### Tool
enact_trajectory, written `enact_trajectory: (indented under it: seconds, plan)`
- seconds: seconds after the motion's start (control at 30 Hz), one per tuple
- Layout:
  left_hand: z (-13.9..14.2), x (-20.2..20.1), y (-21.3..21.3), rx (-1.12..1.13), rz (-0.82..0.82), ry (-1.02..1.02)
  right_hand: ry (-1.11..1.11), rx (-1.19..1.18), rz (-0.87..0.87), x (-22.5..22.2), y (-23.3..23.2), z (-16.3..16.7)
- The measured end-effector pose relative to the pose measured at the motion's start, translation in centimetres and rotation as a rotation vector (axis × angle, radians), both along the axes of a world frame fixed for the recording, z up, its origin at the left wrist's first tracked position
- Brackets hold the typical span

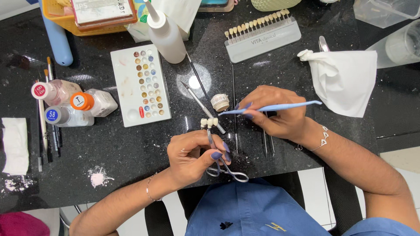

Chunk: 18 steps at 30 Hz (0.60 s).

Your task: The person holds a dental crown/bridge prosthesis in a hemostat and uses a blue-handled applicator to apply and shape white ceramic material on the prosthesis, repeatedly dipping toward a small jar of material and working over the tooth surfaces at a black lab bench with a shade guide and porcelain powders nearby.

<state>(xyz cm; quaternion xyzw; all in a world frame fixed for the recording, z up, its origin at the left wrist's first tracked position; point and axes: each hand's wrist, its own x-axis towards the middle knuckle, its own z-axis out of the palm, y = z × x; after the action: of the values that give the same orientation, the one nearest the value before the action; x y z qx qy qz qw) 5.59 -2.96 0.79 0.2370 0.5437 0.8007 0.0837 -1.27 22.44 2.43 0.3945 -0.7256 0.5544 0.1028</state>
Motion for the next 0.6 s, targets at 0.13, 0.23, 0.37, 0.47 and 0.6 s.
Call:
enact_trajectory:
  seconds: [0.13,0.23,0.37,0.47,0.6]
  plan:
    - [-0.38,-0.12,-0.31,-0.023,0.042,0.020,-0.024,0.096,-0.111,-0.06,-0.35,-0.56]
    - [-0.43,-0.12,-0.42,0.010,0.051,-0.021,-0.008,0.113,-0.113,-0.23,-0.49,-0.66]
    - [-0.22,-0.26,-0.50,0.008,0.063,-0.057,0.022,0.113,-0.094,-0.36,-0.69,-0.44]
    - [-0.02,-0.40,-0.57,-0.026,0.070,-0.075,0.055,0.146,-0.119,-0.36,-0.79,-0.18]
    - [0.15,-0.75,-0.72,-0.134,0.080,-0.005,0.122,0.090,-0.138,-0.32,-0.54,0.13]
